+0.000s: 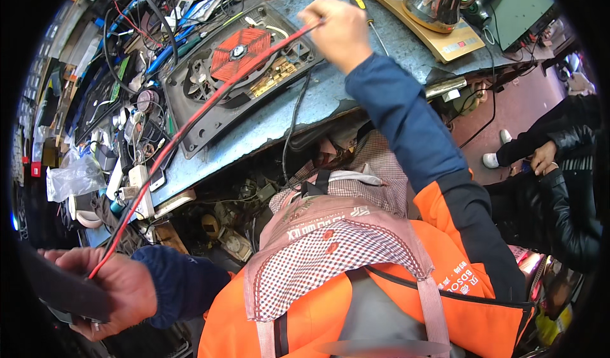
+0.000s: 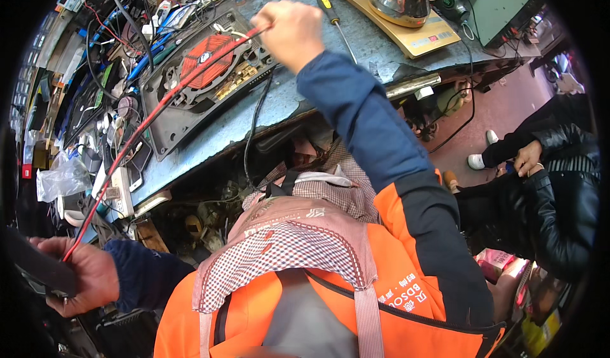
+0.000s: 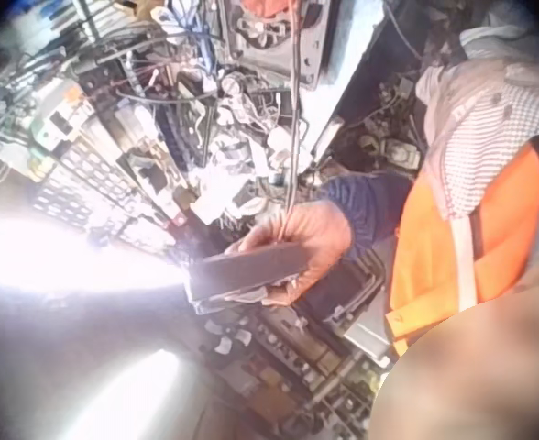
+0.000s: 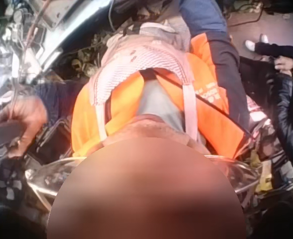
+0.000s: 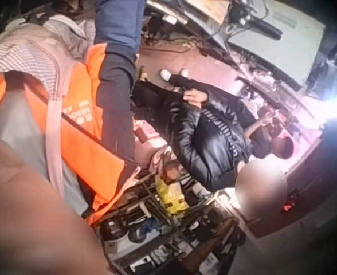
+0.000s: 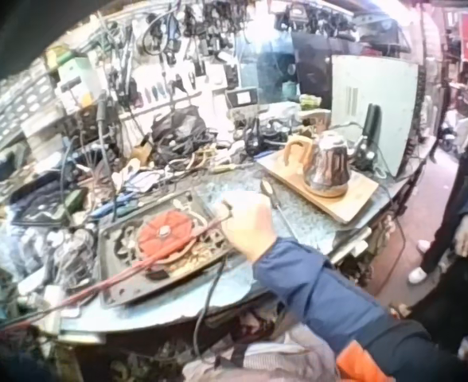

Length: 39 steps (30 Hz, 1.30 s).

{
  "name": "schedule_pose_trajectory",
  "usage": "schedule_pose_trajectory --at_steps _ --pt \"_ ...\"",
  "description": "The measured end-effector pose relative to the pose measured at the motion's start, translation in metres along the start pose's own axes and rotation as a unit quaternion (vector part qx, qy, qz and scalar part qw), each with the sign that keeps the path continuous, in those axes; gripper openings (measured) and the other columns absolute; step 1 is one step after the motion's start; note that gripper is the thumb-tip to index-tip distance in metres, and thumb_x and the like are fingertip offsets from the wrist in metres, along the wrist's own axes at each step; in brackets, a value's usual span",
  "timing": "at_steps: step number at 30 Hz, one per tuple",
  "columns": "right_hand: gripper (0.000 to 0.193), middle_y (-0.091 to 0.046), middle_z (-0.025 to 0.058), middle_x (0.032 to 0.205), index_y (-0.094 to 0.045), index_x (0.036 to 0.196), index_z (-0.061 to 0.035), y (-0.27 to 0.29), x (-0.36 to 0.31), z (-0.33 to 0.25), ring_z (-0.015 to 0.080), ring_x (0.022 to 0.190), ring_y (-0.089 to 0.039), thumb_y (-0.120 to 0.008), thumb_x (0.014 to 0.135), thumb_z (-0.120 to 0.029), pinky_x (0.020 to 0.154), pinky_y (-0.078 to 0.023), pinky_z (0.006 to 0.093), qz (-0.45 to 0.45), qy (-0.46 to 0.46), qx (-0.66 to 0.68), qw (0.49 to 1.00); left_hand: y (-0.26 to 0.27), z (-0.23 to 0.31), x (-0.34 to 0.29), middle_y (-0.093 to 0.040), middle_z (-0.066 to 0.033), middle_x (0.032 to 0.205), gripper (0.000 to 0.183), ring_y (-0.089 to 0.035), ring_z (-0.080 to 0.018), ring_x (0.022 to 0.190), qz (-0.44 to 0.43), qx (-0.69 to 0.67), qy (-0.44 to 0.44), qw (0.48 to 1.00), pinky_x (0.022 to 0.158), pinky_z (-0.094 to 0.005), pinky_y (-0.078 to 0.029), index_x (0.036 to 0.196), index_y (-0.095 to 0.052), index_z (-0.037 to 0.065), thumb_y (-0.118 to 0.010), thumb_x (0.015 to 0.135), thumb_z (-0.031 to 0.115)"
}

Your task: The person tests a kettle on a hot plate, then disassembles a black electronic device using a screwdriver and multimeter. They remove the casing, expose the internal fan and circuit board, and probe components with multimeter leads.

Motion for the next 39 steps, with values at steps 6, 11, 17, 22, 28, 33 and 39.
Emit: schedule_pose_trajectory --at_steps 6,11,17,22,28,33,39 --pt "0.034 -0.073 0.0039 0.078 -0.076 0.103 -0.0044 0.009 0.03 0.053 0.0204 0.067 -0.065 -0.075 0.108 -0.038 0.065 -0.055 0.037 0.046 -0.252 0.38 0.889 0.015 0.035 0.01 -0.067 -0.0267 0.142 0.06 -0.068 -0.044 0.13 0.066 0.195 -0.203 0.957 0.117 -0.0631 -0.053 0.141 -0.065 -0.005 -0.078 0.089 0.022" --pt "0.044 -0.045 -0.0009 0.062 -0.078 0.1 -0.0035 0.125 0.029 0.028 0.013 0.053 -0.046 -0.06 0.115 -0.041 0.054 -0.038 0.0326 0.001 -0.247 0.684 0.687 0.037 -0.004 -0.028 -0.067 -0.0221 0.146 0.067 -0.07 -0.0399 0.13 0.22 0.322 0.007 0.921 0.117 -0.0611 -0.055 0.149 -0.061 -0.004 -0.071 0.093 0.032" --pt "0.046 -0.034 -0.003 0.063 -0.072 0.106 0.0027 0.239 -0.042 -0.015 0.0085 0.054 -0.033 -0.052 0.12 -0.036 0.052 -0.028 0.028 0.109 -0.189 0.543 0.811 -0.018 -0.175 -0.161 -0.075 -0.0221 0.131 0.05 -0.075 -0.0328 0.115 -0.076 0.153 0.572 0.802 0.107 -0.0462 -0.059 0.137 -0.068 -0.008 -0.067 0.098 0.024" --pt "0.034 -0.041 -0.0039 0.063 -0.069 0.101 0.0022 0.256 -0.116 -0.024 0.0062 0.052 -0.035 -0.06 0.117 -0.026 0.049 -0.028 0.0269 0.124 -0.265 0.441 0.848 -0.07 -0.281 -0.286 -0.078 -0.0167 0.119 0.04 -0.076 -0.0261 0.105 -0.117 0.012 0.743 0.659 0.099 -0.0418 -0.06 0.13 -0.068 -0.006 -0.072 0.096 0.015" --pt "0.02 -0.065 -0.0031 0.076 -0.077 0.099 -0.0027 0.27 -0.185 -0.028 0.0023 0.065 -0.053 -0.07 0.11 -0.017 0.059 -0.039 0.0213 0.089 -0.382 0.267 0.88 -0.087 -0.384 -0.355 -0.08 -0.0179 0.119 0.032 -0.078 -0.0315 0.104 -0.116 -0.035 0.814 0.568 0.102 -0.0454 -0.063 0.125 -0.072 -0.005 -0.07 0.1 0.015" --pt "0.014 -0.071 0.0011 0.087 -0.076 0.101 0.0009 0.257 -0.185 -0.032 0.0069 0.083 -0.062 -0.069 0.109 -0.009 0.074 -0.05 0.0247 0.014 -0.37 0.228 0.901 -0.092 -0.437 -0.341 -0.078 -0.0155 0.116 0.045 -0.075 -0.0241 0.108 -0.224 0.175 0.687 0.669 0.097 -0.036 -0.058 0.132 -0.067 -0.013 -0.075 0.103 0.019" --pt "0.009 -0.07 0.0031 0.085 -0.074 0.1 -0.0001 0.225 -0.16 -0.052 0.0092 0.078 -0.065 -0.075 0.106 -0.007 0.07 -0.052 0.0285 -0.022 -0.311 0.28 0.908 -0.087 -0.38 -0.327 -0.069 -0.0152 0.137 0.063 -0.066 -0.0214 0.115 -0.413 0.331 0.471 0.705 0.101 -0.0345 -0.053 0.155 -0.053 -0.01 -0.073 0.098 0.005"
Point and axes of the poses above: each hand's wrist, its own x-axis towards the middle knuckle, its own y-axis out of the back of the hand, z = x × y, the point moved 7 cm from there along x, towards the middle knuckle
